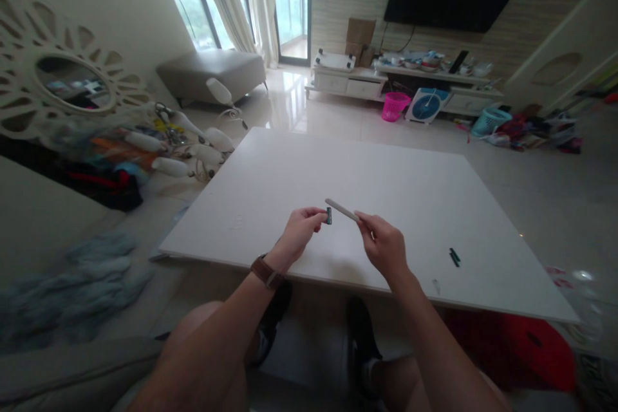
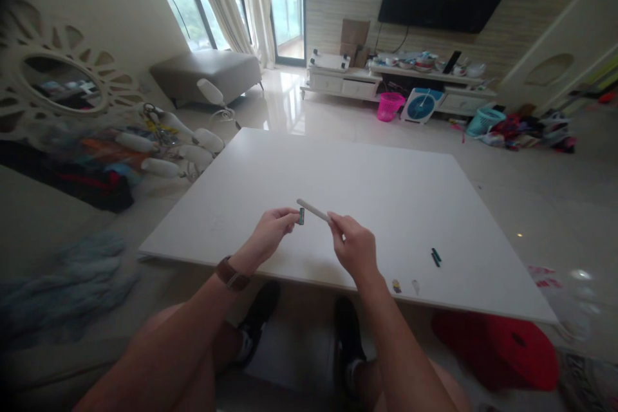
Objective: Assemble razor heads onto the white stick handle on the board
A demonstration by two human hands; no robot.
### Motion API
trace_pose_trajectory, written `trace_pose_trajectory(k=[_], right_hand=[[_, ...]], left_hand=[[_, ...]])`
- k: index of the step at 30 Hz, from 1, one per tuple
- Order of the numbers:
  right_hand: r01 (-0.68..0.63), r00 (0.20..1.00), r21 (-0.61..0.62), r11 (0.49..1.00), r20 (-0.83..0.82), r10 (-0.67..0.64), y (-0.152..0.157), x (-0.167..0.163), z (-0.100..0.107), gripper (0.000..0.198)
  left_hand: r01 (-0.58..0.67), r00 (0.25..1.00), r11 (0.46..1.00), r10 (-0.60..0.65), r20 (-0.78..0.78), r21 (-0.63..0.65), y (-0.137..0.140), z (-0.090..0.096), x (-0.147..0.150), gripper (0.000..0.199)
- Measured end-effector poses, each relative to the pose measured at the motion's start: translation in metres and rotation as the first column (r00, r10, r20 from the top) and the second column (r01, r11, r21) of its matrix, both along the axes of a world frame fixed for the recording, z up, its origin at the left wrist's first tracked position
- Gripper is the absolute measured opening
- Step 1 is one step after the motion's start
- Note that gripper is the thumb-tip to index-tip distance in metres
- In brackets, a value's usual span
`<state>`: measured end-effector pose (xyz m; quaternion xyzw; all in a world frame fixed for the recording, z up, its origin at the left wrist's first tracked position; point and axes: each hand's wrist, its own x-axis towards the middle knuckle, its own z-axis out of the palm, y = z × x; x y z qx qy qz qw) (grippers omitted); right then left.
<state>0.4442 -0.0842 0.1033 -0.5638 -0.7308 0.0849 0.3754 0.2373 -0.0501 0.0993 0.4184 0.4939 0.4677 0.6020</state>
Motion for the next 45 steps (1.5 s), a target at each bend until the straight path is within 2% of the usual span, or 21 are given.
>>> trace_pose_trajectory(k=[2, 7, 12, 16, 17, 19, 20, 23, 24, 27, 31, 34, 35, 38, 39, 42, 43, 45], right_hand=[[-0.009, 1.000, -0.082, 0.997, 0.013, 0.010, -0.001, -0.008, -0.002, 0.038], [0.041, 0.999, -0.184, 0.982, 0.021, -0.038, 0.003, -0.006, -0.005, 0.038], [0.266, 0.964, -0.158, 0.951, 0.077, -0.256, 0.004, 0.003, -0.002, 0.039], [0.075, 0.997, -0.177, 0.981, 0.049, -0.068, 0.002, 0.008, 0.002, 0.039], [0.093, 0.994, -0.176, 0.980, 0.072, -0.081, 0.002, 0.010, 0.003, 0.038], [0.225, 0.972, -0.144, 0.964, 0.100, -0.212, 0.002, 0.012, 0.003, 0.038], [0.252, 0.966, -0.132, 0.959, 0.097, -0.240, 0.002, 0.013, 0.003, 0.038], [0.129, 0.989, -0.151, 0.980, 0.097, -0.115, 0.001, 0.013, 0.002, 0.039], [0.122, 0.988, -0.156, 0.980, 0.111, -0.106, 0.001, 0.013, 0.001, 0.038], [0.249, 0.966, -0.134, 0.959, 0.109, -0.236, 0.000, 0.012, 0.000, 0.040], [0.144, 0.986, -0.185, 0.972, 0.106, -0.125, 0.000, 0.014, 0.001, 0.042], [0.317, 0.945, -0.173, 0.933, 0.136, -0.296, 0.000, 0.018, 0.003, 0.045], [0.311, 0.949, -0.174, 0.935, 0.116, -0.294, -0.001, 0.019, 0.004, 0.045], [0.126, 0.991, -0.219, 0.968, 0.067, -0.114, -0.001, 0.021, 0.004, 0.043], [0.130, 0.990, -0.227, 0.965, 0.087, -0.113, -0.001, 0.021, 0.003, 0.042], [0.354, 0.934, -0.205, 0.913, 0.128, -0.334, 0.000, 0.023, 0.002, 0.045], [0.375, 0.927, -0.205, 0.904, 0.099, -0.362, 0.000, 0.024, 0.002, 0.047], [0.261, 0.964, -0.233, 0.937, 0.005, -0.267, 0.000, 0.025, 0.002, 0.048]], left_hand=[[-0.024, 1.000, 1.000, 0.024, 0.016, 0.017, 0.001, 0.002, -0.002, 0.016], [-0.071, 0.997, 0.996, 0.072, -0.022, 0.046, 0.004, 0.010, -0.011, 0.018], [0.033, 0.991, 0.995, -0.020, -0.133, 0.097, 0.004, 0.016, -0.015, 0.017], [0.094, 0.986, 0.991, -0.080, -0.147, 0.093, 0.002, 0.017, -0.014, 0.016], [0.117, 0.983, 0.989, -0.102, -0.153, 0.090, 0.002, 0.017, -0.014, 0.015], [0.151, 0.977, 0.985, -0.136, -0.165, 0.083, 0.001, 0.016, -0.014, 0.013], [0.160, 0.975, 0.984, -0.145, -0.168, 0.079, 0.000, 0.015, -0.014, 0.013], [0.178, 0.971, 0.982, -0.164, -0.177, 0.067, -0.001, 0.014, -0.014, 0.014], [0.184, 0.969, 0.981, -0.170, -0.178, 0.063, -0.001, 0.014, -0.014, 0.014], [0.191, 0.970, 0.980, -0.180, -0.163, 0.053, -0.001, 0.015, -0.013, 0.014], [0.179, 0.973, 0.983, -0.170, -0.153, 0.046, -0.001, 0.017, -0.013, 0.015], [0.176, 0.974, 0.983, -0.167, -0.152, 0.050, 0.000, 0.016, -0.013, 0.014], [0.177, 0.974, 0.983, -0.168, -0.149, 0.049, 0.000, 0.015, -0.013, 0.015], [0.181, 0.973, 0.983, -0.173, -0.154, 0.041, 0.000, 0.013, -0.012, 0.016], [0.181, 0.972, 0.983, -0.173, -0.160, 0.038, 0.000, 0.012, -0.012, 0.016], [0.170, 0.973, 0.984, -0.160, -0.168, 0.048, 0.001, 0.010, -0.011, 0.015], [0.169, 0.974, 0.984, -0.158, -0.164, 0.055, 0.001, 0.010, -0.011, 0.016], [0.171, 0.974, 0.983, -0.159, -0.159, 0.064, 0.001, 0.009, -0.011, 0.017]])
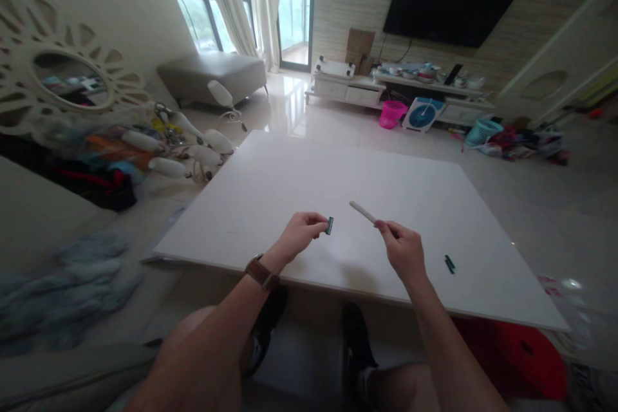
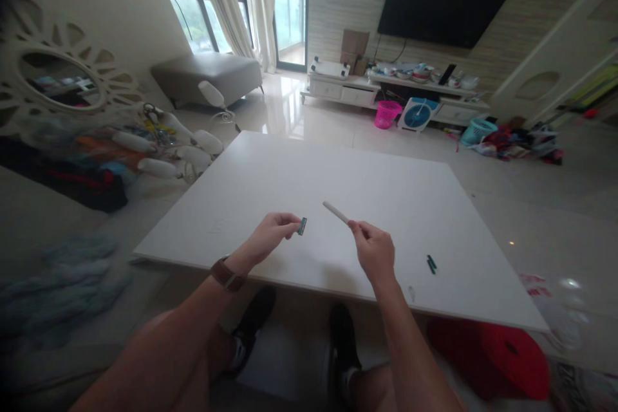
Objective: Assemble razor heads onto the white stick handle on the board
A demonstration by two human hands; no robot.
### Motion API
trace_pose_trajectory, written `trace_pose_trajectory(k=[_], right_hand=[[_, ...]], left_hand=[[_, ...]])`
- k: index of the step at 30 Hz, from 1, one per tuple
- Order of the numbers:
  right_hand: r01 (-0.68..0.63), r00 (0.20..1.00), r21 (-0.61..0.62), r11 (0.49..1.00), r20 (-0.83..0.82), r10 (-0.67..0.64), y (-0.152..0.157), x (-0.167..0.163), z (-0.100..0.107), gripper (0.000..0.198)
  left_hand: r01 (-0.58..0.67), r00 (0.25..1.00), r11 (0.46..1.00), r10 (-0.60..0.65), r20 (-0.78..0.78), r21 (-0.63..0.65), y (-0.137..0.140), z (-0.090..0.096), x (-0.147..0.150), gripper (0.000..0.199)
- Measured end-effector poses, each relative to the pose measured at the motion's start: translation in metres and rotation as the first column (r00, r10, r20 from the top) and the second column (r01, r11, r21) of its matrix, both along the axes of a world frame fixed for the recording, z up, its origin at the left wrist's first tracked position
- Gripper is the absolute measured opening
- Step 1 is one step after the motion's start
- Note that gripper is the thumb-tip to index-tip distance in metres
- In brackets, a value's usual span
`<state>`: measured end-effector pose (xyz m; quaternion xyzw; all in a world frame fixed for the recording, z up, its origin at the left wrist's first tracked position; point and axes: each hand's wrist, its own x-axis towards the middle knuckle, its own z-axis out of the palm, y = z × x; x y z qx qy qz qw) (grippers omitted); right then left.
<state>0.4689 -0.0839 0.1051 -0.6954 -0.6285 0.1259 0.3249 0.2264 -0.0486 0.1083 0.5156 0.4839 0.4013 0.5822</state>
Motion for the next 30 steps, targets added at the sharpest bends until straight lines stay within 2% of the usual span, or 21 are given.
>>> trace_pose_trajectory(k=[2, 3, 4, 7, 8, 9, 11, 12, 14, 16, 17, 19, 21, 24, 26, 30], right_hand=[[-0.188, 0.981, -0.028, 0.982, -0.045, 0.187, 0.000, 0.001, 0.000, 0.045], [-0.232, 0.972, -0.055, 0.971, -0.033, 0.231, -0.001, 0.002, 0.001, 0.045], [-0.215, 0.977, -0.078, 0.974, -0.002, 0.215, -0.001, 0.003, 0.001, 0.045], [0.049, 0.996, -0.046, 0.998, 0.073, -0.045, 0.000, 0.008, 0.002, 0.049], [0.080, 0.995, -0.029, 0.996, 0.054, -0.079, 0.000, 0.009, 0.002, 0.050], [0.037, 0.999, -0.035, 0.999, 0.021, -0.036, -0.001, 0.010, 0.002, 0.050], [-0.129, 0.992, -0.085, 0.988, -0.023, 0.127, -0.002, 0.008, 0.001, 0.049], [-0.157, 0.988, -0.103, 0.982, -0.006, 0.157, -0.002, 0.007, 0.000, 0.048], [-0.043, 0.995, -0.086, 0.995, 0.085, 0.051, -0.003, 0.004, 0.000, 0.045], [0.066, 0.993, -0.044, 0.997, 0.098, -0.062, -0.003, 0.001, 0.000, 0.046], [0.045, 0.997, -0.046, 0.998, 0.065, -0.042, -0.003, 0.000, 0.001, 0.046], [-0.092, 0.996, -0.071, 0.993, -0.024, 0.090, -0.004, -0.002, 0.002, 0.047], [-0.226, 0.973, -0.104, 0.969, -0.067, 0.220, -0.006, -0.004, 0.002, 0.046], [-0.354, 0.935, -0.189, 0.916, -0.076, 0.345, -0.008, -0.004, 0.003, 0.046], [-0.380, 0.925, -0.192, 0.905, -0.109, 0.365, -0.008, -0.003, 0.003, 0.047], [-0.293, 0.952, -0.102, 0.951, -0.127, 0.280, -0.006, -0.004, 0.002, 0.048]], left_hand=[[0.011, 1.000, 1.000, -0.011, -0.006, 0.000, 0.000, -0.001, -0.001, 0.017], [0.016, 1.000, 1.000, -0.016, -0.018, -0.001, 0.000, -0.001, -0.001, 0.017], [0.019, 0.999, 1.000, -0.019, -0.032, -0.001, 0.000, -0.001, -0.001, 0.017], [0.013, 0.998, 1.000, -0.013, -0.055, -0.010, 0.000, -0.001, -0.001, 0.015], [0.012, 0.998, 1.000, -0.013, -0.054, -0.018, -0.001, 0.000, -0.001, 0.015], [0.015, 0.999, 1.000, -0.017, -0.050, -0.026, -0.001, 0.000, 0.000, 0.015], [0.026, 0.998, 0.999, -0.028, -0.048, -0.031, -0.001, 0.001, 0.000, 0.015], [0.029, 0.998, 0.999, -0.030, -0.046, -0.028, -0.001, 0.001, 0.000, 0.015], [0.030, 0.999, 0.999, -0.031, -0.043, -0.016, -0.001, 0.001, 0.000, 0.014], [0.032, 0.999, 0.999, -0.033, -0.036, -0.018, -0.001, 0.001, 0.000, 0.013], [0.035, 0.999, 0.999, -0.036, -0.034, -0.023, -0.001, 0.000, 0.000, 0.013], [0.034, 0.999, 0.999, -0.035, -0.034, -0.030, 0.000, -0.001, 0.000, 0.013], [0.012, 0.999, 1.000, -0.013, -0.037, -0.025, 0.001, -0.002, 0.000, 0.013], [-0.059, 0.997, 0.998, 0.059, -0.041, -0.005, 0.003, -0.001, -0.001, 0.015], [-0.086, 0.995, 0.996, 0.086, -0.044, 0.000, 0.004, -0.001, -0.001, 0.017], [-0.045, 0.998, 0.999, 0.045, -0.034, 0.004, 0.004, 0.000, 0.000, 0.019]])
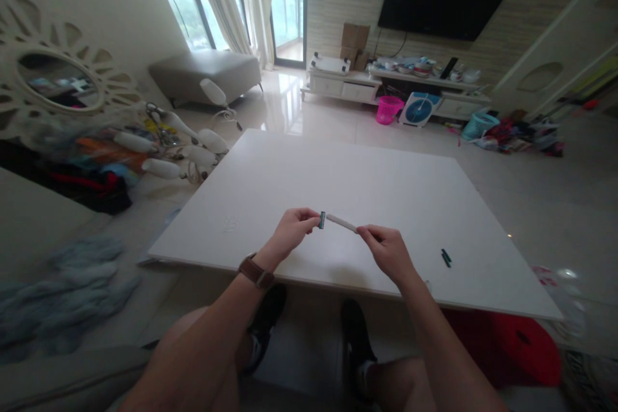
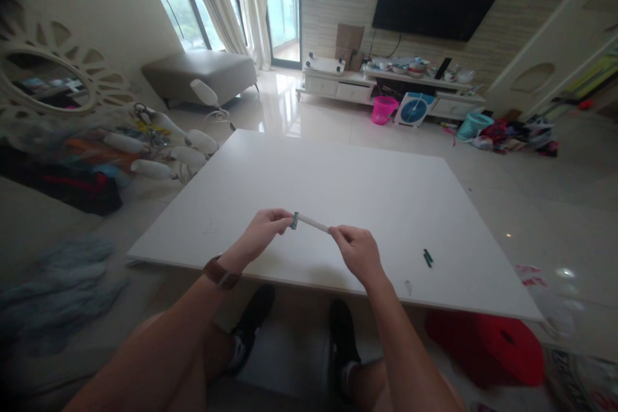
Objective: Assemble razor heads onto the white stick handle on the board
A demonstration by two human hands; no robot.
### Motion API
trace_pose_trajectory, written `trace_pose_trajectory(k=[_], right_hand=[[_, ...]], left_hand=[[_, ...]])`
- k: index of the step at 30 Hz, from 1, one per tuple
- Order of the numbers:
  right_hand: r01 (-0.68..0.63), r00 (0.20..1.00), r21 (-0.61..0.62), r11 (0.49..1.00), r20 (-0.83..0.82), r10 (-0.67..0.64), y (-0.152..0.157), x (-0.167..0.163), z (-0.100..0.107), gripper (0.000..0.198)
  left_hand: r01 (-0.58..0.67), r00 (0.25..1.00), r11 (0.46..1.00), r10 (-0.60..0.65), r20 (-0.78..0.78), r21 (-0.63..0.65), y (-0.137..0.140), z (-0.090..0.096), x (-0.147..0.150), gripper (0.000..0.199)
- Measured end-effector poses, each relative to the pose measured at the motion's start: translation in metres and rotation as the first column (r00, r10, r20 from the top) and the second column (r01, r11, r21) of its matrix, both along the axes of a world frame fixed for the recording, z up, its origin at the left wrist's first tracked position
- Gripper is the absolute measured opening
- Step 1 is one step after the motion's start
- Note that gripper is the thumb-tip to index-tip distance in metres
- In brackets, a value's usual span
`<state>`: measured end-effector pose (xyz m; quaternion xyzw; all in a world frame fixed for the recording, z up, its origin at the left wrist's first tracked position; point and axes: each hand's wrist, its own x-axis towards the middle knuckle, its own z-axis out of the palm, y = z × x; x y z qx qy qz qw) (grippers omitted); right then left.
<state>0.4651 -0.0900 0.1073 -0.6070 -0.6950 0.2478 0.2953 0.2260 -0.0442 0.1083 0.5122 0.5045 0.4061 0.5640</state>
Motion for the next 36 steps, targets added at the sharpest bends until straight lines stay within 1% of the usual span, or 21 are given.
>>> trace_pose_trajectory(k=[4, 5, 8, 9, 13, 14, 17, 18, 19, 22, 23, 26, 27, 32, 34, 36], right_hand=[[-0.121, 0.990, -0.069, 0.990, 0.067, 0.126, 0.0008, -0.0009, 0.0017, 0.047], [-0.116, 0.991, -0.064, 0.991, 0.056, 0.119, 0.0010, -0.0004, 0.0020, 0.046], [-0.006, 1.000, 0.003, 1.000, 0.017, 0.006, 0.0012, 0.0002, 0.0022, 0.047], [-0.001, 1.000, 0.005, 1.000, 0.023, 0.000, 0.0009, -0.0001, 0.0021, 0.047], [-0.148, 0.983, -0.090, 0.985, 0.094, 0.157, -0.0010, -0.0029, 0.0029, 0.046], [-0.150, 0.983, -0.088, 0.985, 0.090, 0.158, -0.0013, -0.0037, 0.0032, 0.047], [-0.038, 0.998, -0.017, 0.999, 0.057, 0.038, -0.0012, -0.0052, 0.0036, 0.048], [-0.022, 0.998, -0.012, 1.000, 0.051, 0.023, -0.0010, -0.0053, 0.0036, 0.048], [-0.037, 0.998, -0.024, 0.999, 0.055, 0.038, -0.0008, -0.0051, 0.0035, 0.048], [-0.131, 0.988, -0.078, 0.988, 0.075, 0.137, -0.0006, -0.0032, 0.0034, 0.048], [-0.124, 0.989, -0.066, 0.990, 0.072, 0.129, -0.0004, -0.0025, 0.0032, 0.048], [-0.023, 0.999, 0.009, 1.000, 0.048, 0.023, 0.0007, -0.0021, 0.0019, 0.051], [-0.012, 0.999, 0.010, 1.000, 0.045, 0.011, 0.0009, -0.0024, 0.0014, 0.051], [-0.094, 0.991, -0.079, 0.992, 0.088, 0.101, 0.0002, -0.0020, 0.0012, 0.048], [-0.082, 0.993, -0.065, 0.994, 0.079, 0.087, -0.0001, -0.0007, 0.0013, 0.048], [-0.041, 0.997, -0.025, 0.999, 0.058, 0.042, 0.0002, 0.0001, 0.0007, 0.049]], left_hand=[[-0.024, 1.000, 1.000, 0.024, -0.004, 0.001, 0.0002, -0.0012, 0.0004, 0.019], [-0.024, 1.000, 1.000, 0.024, -0.010, 0.000, 0.0003, -0.0012, 0.0003, 0.020], [0.005, 1.000, 1.000, -0.005, -0.012, 0.004, -0.0003, -0.0002, 0.0000, 0.020], [0.009, 1.000, 1.000, -0.009, -0.009, 0.005, -0.0006, 0.0002, 0.0001, 0.020], [-0.008, 1.000, 1.000, 0.008, -0.020, 0.003, -0.0012, 0.0006, 0.0005, 0.018], [-0.008, 1.000, 1.000, 0.008, -0.023, 0.001, -0.0011, 0.0002, 0.0006, 0.018], [0.011, 1.000, 1.000, -0.011, -0.013, -0.002, -0.0003, -0.0012, 0.0005, 0.019], [0.011, 1.000, 1.000, -0.011, -0.012, -0.004, 0.0000, -0.0017, 0.0004, 0.020], [0.007, 1.000, 1.000, -0.008, -0.014, -0.006, 0.0001, -0.0019, 0.0004, 0.020], [-0.008, 0.999, 1.000, 0.008, -0.031, -0.011, 0.0001, -0.0014, 0.0002, 0.019], [-0.004, 0.999, 1.000, 0.004, -0.033, -0.012, 0.0000, -0.0009, 0.0002, 0.018], [0.021, 0.999, 1.000, -0.021, -0.024, -0.009, -0.0002, -0.0003, 0.0004, 0.019], [0.021, 0.999, 1.000, -0.021, -0.023, -0.006, 0.0001, -0.0006, 0.0004, 0.019], [0.002, 0.998, 1.000, -0.002, -0.056, -0.004, 0.0015, -0.0033, 0.0004, 0.021], [0.008, 0.998, 1.000, -0.009, -0.060, -0.006, 0.0009, -0.0029, 0.0002, 0.022], [0.018, 0.998, 1.000, -0.018, -0.056, -0.003, -0.0003, -0.0014, 0.0002, 0.021]])
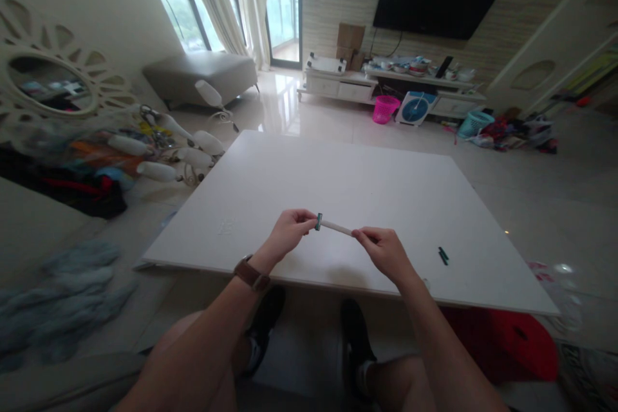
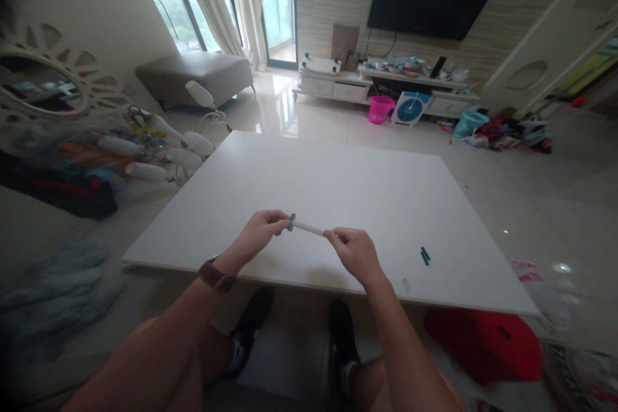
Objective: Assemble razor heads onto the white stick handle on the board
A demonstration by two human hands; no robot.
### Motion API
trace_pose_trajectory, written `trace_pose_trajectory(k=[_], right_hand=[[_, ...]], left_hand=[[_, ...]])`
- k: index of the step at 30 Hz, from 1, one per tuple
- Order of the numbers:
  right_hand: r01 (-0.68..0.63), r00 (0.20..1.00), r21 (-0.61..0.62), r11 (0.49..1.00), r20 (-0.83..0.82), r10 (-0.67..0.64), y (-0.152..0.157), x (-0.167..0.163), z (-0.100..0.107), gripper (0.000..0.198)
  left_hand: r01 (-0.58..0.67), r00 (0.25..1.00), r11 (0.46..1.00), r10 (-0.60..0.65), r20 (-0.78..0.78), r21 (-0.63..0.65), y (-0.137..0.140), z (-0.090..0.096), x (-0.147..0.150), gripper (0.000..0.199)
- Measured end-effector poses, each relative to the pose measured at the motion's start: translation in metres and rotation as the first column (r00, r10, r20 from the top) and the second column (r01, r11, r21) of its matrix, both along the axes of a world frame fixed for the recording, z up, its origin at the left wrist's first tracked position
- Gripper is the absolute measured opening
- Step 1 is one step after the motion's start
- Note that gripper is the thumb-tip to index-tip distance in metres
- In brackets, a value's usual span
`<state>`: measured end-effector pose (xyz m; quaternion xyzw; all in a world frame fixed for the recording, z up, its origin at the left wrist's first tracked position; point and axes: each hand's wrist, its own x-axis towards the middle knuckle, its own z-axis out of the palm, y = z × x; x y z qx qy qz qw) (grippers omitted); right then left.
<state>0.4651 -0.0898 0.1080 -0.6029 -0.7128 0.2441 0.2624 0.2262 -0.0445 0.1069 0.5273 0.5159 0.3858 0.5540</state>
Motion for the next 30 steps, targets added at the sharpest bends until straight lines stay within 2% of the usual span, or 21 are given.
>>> trace_pose_trajectory(k=[6, 10, 15, 20, 24, 28, 30], right_hand=[[0.031, 0.998, 0.012, 0.999, 0.057, -0.032, 0.0017, -0.0001, -0.0012, 0.045], [0.111, 0.990, 0.074, 0.991, 0.078, -0.117, 0.0018, -0.0015, 0.0000, 0.046], [0.054, 0.996, 0.057, 0.997, 0.071, -0.058, 0.0022, -0.0052, -0.0010, 0.049], [0.120, 0.986, 0.099, 0.988, 0.107, -0.130, 0.0014, -0.0047, -0.0007, 0.048], [0.066, 0.991, 0.063, 0.996, 0.116, -0.073, 0.0014, -0.0069, -0.0004, 0.046], [0.170, 0.973, 0.120, 0.978, 0.137, -0.186, 0.0029, -0.0053, -0.0016, 0.046], [0.144, 0.983, 0.118, 0.982, 0.098, -0.156, 0.0033, -0.0049, -0.0031, 0.045]], left_hand=[[-0.001, 1.000, 1.000, 0.001, -0.008, 0.001, -0.0002, 0.0033, 0.0008, 0.020], [-0.015, 1.000, 1.000, 0.015, -0.009, 0.000, 0.0010, 0.0023, 0.0007, 0.019], [-0.006, 1.000, 1.000, 0.006, -0.005, 0.015, 0.0002, 0.0002, 0.0006, 0.020], [-0.015, 1.000, 1.000, 0.015, -0.011, 0.007, -0.0002, 0.0015, 0.0008, 0.020], [-0.027, 1.000, 1.000, 0.027, -0.011, 0.011, 0.0008, 0.0008, 0.0004, 0.020], [-0.029, 0.999, 1.000, 0.029, -0.015, -0.006, 0.0008, 0.0000, -0.0010, 0.021], [-0.013, 1.000, 1.000, 0.013, -0.005, -0.009, -0.0003, 0.0003, -0.0014, 0.022]])
